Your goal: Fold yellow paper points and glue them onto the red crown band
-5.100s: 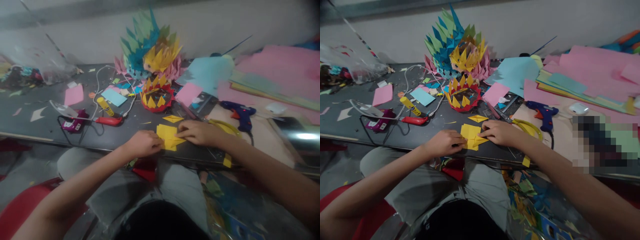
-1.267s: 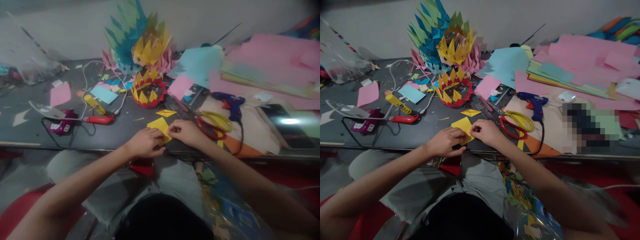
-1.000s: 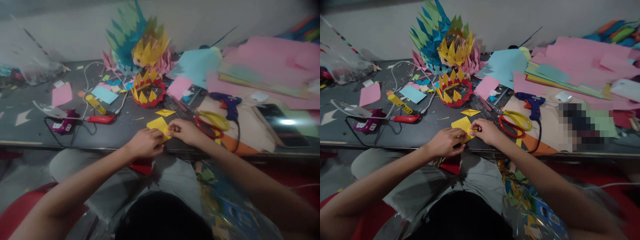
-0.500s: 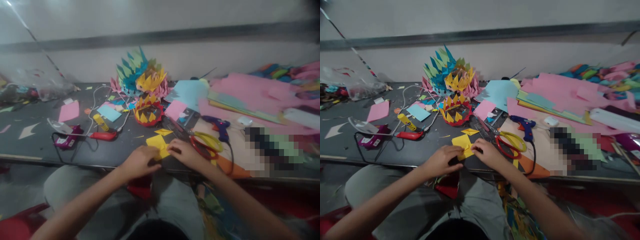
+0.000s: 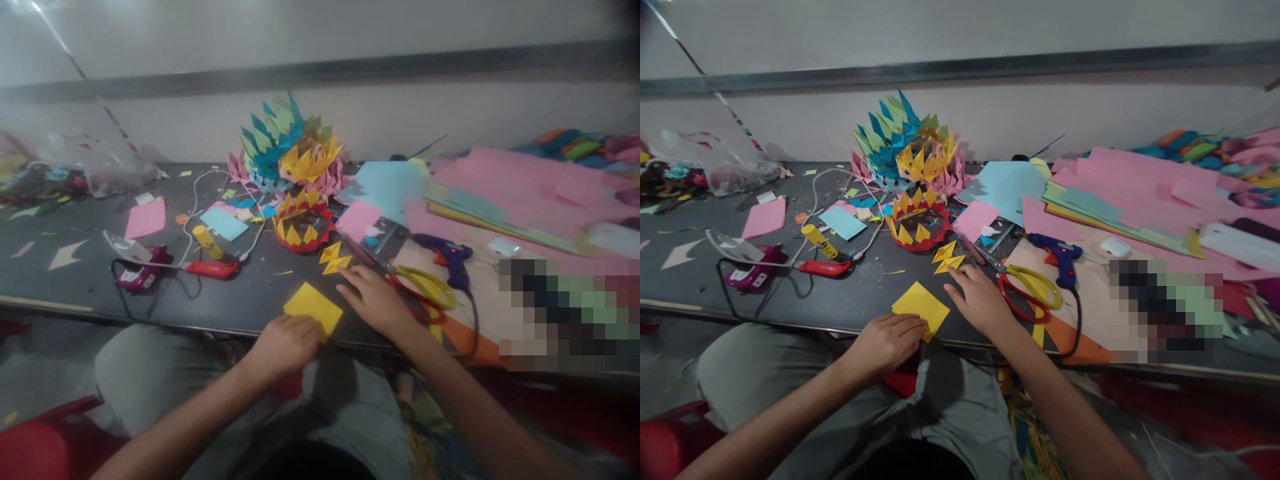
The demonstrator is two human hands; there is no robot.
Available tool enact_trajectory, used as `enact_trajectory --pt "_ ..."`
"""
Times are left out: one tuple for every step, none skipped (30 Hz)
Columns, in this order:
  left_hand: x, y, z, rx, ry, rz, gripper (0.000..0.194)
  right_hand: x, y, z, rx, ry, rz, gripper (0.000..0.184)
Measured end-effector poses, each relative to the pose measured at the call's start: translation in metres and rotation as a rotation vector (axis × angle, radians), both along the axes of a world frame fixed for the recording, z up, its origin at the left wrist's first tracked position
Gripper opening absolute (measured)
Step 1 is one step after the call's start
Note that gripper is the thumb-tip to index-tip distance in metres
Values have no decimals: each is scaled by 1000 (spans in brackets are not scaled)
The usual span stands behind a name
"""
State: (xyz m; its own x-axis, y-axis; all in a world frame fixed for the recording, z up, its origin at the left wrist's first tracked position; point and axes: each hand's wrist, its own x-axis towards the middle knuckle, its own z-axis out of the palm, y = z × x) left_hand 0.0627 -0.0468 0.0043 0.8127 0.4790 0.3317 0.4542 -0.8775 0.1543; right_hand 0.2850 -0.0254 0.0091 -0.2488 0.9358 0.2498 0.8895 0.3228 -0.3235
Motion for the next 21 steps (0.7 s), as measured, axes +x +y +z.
enact_trajectory --pt "-2 1 0 -10 -7 11 18 -3 -3 3 -12 59 12 37" --pt "-3 3 0 -23 -22 29 17 -6 -7 5 -32 119 30 36" --pt "-4 4 -1 -37 -45 53 16 -9 -11 8 -60 176 46 34" --pt "-5 6 -1 -46 -75 79 16 -11 -14 9 -94 227 46 33" --pt "-6 7 -1 -46 -110 106 15 -13 -18 11 -132 273 26 31" --pt "-6 7 0 -34 -146 131 15 -14 -20 12 -179 317 -11 31" --pt "-6 8 0 -10 -183 152 15 -14 -22 12 -230 367 -59 31" --pt "-5 8 0 20 -216 165 15 -14 -24 12 -285 426 -103 32" --pt "-3 7 0 55 -246 174 15 -14 -25 12 -344 493 -138 32" --pt "-1 6 0 91 -274 177 15 -14 -26 12 -410 572 -155 32" --pt "1 5 0 123 -298 176 15 -14 -27 12 -476 660 -158 33" --pt "4 3 0 152 -321 170 15 -15 -28 12 -531 753 -151 34" --pt "6 1 0 172 -343 161 14 -16 -29 12 -565 842 -143 37" --pt "9 0 0 169 -361 153 13 -17 -29 13 -582 915 -135 40" --pt "12 -2 1 136 -381 151 11 -18 -29 13 -579 962 -130 41" --pt "14 -3 3 71 -400 153 14 -18 -29 14 -555 981 -127 41" --pt "15 -3 4 -11 -424 168 24 -18 -27 16 -524 971 -124 40" --pt "15 -2 6 -98 -457 199 37 -17 -26 18 -500 934 -114 39" --pt "15 0 9 -180 -497 251 48 -15 -23 21 -487 880 -94 39" --pt "14 4 11 -253 -538 317 56 -14 -20 23 -480 820 -66 39" --pt "12 8 12 -330 -565 382 58 -12 -17 26 -477 766 -35 39"
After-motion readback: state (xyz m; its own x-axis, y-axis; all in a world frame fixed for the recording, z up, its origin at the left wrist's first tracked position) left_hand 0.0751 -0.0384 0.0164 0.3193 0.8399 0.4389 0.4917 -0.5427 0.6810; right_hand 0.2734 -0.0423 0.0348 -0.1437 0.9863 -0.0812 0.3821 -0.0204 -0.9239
